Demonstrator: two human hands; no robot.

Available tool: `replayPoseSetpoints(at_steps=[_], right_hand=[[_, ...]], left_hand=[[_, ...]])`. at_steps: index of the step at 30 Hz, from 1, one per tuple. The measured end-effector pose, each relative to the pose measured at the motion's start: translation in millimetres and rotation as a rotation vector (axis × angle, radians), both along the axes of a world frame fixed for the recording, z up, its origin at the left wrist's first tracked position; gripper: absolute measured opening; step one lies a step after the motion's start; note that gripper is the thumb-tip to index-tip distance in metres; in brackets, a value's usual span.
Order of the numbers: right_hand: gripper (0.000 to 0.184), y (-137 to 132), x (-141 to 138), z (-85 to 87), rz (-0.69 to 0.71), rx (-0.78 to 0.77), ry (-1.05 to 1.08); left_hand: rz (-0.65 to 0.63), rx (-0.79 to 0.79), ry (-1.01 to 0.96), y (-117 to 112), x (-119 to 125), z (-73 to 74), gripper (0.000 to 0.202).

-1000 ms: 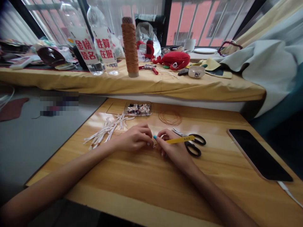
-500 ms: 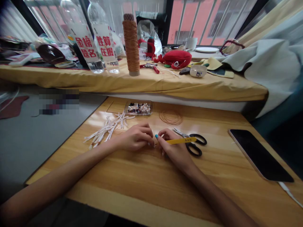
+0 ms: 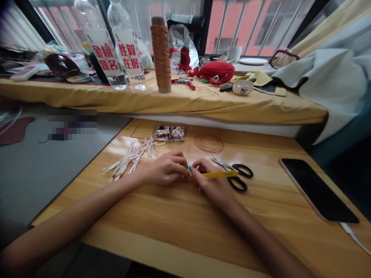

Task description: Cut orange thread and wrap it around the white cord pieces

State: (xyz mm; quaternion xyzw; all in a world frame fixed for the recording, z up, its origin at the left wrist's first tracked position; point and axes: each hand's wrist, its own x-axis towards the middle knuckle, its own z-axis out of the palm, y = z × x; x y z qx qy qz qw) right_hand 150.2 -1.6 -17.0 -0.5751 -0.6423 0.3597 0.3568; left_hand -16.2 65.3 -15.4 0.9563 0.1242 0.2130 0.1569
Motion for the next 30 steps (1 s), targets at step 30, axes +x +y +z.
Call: replayPoseSetpoints(at_steps=[30], right_hand=[[0.011, -2, 11, 2.9, -0.063, 0.316, -0.285]], left_hand=[[0.207, -0.373, 0.081, -1, 8, 6.0, 0.022]])
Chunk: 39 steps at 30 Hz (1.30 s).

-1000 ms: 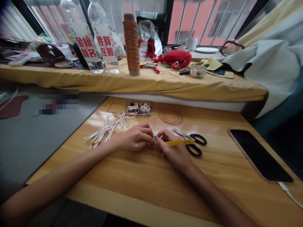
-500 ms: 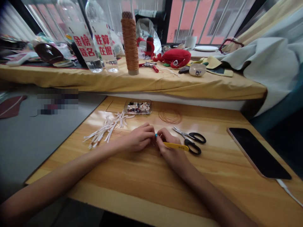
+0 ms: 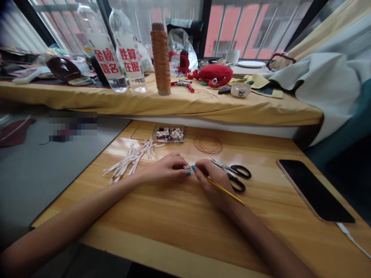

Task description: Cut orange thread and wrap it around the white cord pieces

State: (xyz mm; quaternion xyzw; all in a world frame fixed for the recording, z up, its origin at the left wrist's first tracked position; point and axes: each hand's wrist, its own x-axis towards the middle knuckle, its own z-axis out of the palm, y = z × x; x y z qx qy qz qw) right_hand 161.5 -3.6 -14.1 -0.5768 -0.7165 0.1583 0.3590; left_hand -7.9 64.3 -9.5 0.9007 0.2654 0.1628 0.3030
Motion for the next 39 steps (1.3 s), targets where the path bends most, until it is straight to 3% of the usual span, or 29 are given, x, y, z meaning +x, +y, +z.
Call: replayPoseSetpoints(at_steps=[5, 9, 12, 18, 23, 28, 33, 39], right_hand=[[0.019, 5, 3, 1.4, -0.111, -0.064, 0.333], [0.018, 9, 3, 6.3, -0.098, -0.202, 0.683], [0.020, 8, 1, 11.6, -0.068, -0.301, 0.797], [0.015, 4, -1, 15.2, -0.066, -0.226, 0.624], [0.012, 2, 0, 13.8, -0.058, -0.118, 0.256], [0.009, 3, 2, 13.7, 0.048, 0.006, -0.040], [0.015, 5, 8, 9.9, 0.193, -0.058, -0.107], [0.016, 3, 5, 4.6, 0.108, -0.016, -0.077]], left_hand=[[0.168, -0.073, -0.090, -1, 4, -7.3, 0.017], [0.276, -0.154, -0.181, -4, 8, -13.2, 0.020], [0.306, -0.194, -0.223, -6, 10, -15.2, 0.023], [0.316, -0.247, -0.270, -6, 10, -15.8, 0.022], [0.305, -0.226, -0.257, -7, 9, -14.1, 0.020], [0.272, -0.194, -0.201, -6, 9, -15.2, 0.022], [0.222, -0.175, -0.154, -3, 8, -17.5, 0.019], [0.210, -0.167, -0.140, -4, 7, -17.7, 0.022]])
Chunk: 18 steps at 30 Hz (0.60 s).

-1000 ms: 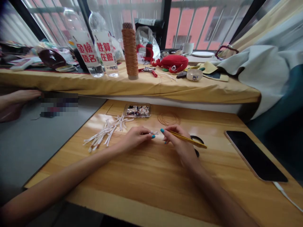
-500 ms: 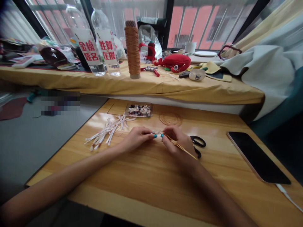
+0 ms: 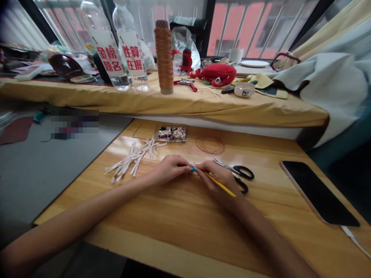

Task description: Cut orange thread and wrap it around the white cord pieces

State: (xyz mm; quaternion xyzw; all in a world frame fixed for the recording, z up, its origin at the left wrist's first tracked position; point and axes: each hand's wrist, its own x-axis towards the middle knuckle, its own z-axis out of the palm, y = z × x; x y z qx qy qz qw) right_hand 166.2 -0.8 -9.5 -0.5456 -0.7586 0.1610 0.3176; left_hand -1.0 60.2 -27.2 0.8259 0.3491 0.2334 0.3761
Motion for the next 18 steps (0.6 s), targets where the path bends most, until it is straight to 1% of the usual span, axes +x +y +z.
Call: replayPoseSetpoints(at_steps=[3, 5, 7, 10, 12, 15, 16, 18], right_hand=[[0.016, -1, -3, -1.1, -0.055, 0.024, 0.010], [0.016, 0, -3, -0.2, -0.089, 0.005, 0.022], [0.018, 1, 0, 2.2, -0.126, -0.047, 0.086], [0.026, 2, 4, 6.8, -0.145, -0.136, 0.281], [0.029, 3, 6, 8.6, -0.150, -0.203, 0.401], [0.029, 5, 5, 7.8, -0.167, -0.307, 0.472], [0.029, 6, 5, 6.9, -0.167, -0.333, 0.477], [0.029, 6, 3, 5.0, -0.159, -0.372, 0.495]], left_hand=[[-0.006, 0.032, 0.012, -1, 0, -1.8, 0.023], [-0.010, 0.070, 0.037, 0, 1, -1.8, 0.023], [-0.025, 0.119, 0.081, 1, 0, 0.6, 0.022], [-0.097, 0.150, 0.175, 4, -1, 7.3, 0.024], [-0.151, 0.111, 0.228, 7, -2, 10.9, 0.026], [-0.212, 0.043, 0.261, 12, -6, 11.2, 0.031], [-0.218, 0.062, 0.263, 13, -7, 10.4, 0.033], [-0.179, 0.174, 0.265, 16, -11, 9.6, 0.033]])
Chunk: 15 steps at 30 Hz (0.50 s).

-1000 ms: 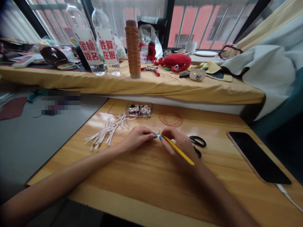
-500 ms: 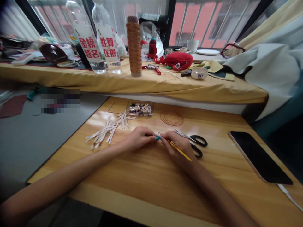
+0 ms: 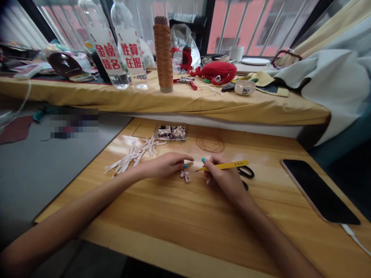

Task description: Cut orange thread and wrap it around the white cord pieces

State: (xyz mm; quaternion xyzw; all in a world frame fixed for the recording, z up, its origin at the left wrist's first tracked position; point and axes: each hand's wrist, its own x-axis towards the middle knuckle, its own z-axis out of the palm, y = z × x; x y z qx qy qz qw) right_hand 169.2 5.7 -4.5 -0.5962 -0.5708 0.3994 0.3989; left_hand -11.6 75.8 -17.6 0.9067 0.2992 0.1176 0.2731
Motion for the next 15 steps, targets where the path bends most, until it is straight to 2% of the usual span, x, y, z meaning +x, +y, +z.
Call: replayPoseSetpoints(at_steps=[3, 5, 8, 11, 15], right_hand=[[0.028, -1, -2, -1.4, 0.001, -0.017, 0.053], [0.026, -3, -4, -1.0, 0.013, -0.021, 0.073], [0.024, -6, -9, 0.5, 0.047, -0.014, 0.044], [0.023, -10, -13, 2.1, 0.080, -0.006, -0.032], [0.024, -11, -15, 2.7, 0.137, 0.016, -0.144]], left_hand=[[0.063, 0.193, -0.037, 1, -6, 5.1, 0.030], [-0.017, 0.229, -0.067, 0, -9, 11.8, 0.031], [-0.202, 0.247, -0.089, -6, -10, 19.2, 0.031], [-0.247, 0.276, -0.078, -11, -8, 17.8, 0.029], [-0.257, 0.278, -0.095, -13, -6, 8.9, 0.028]])
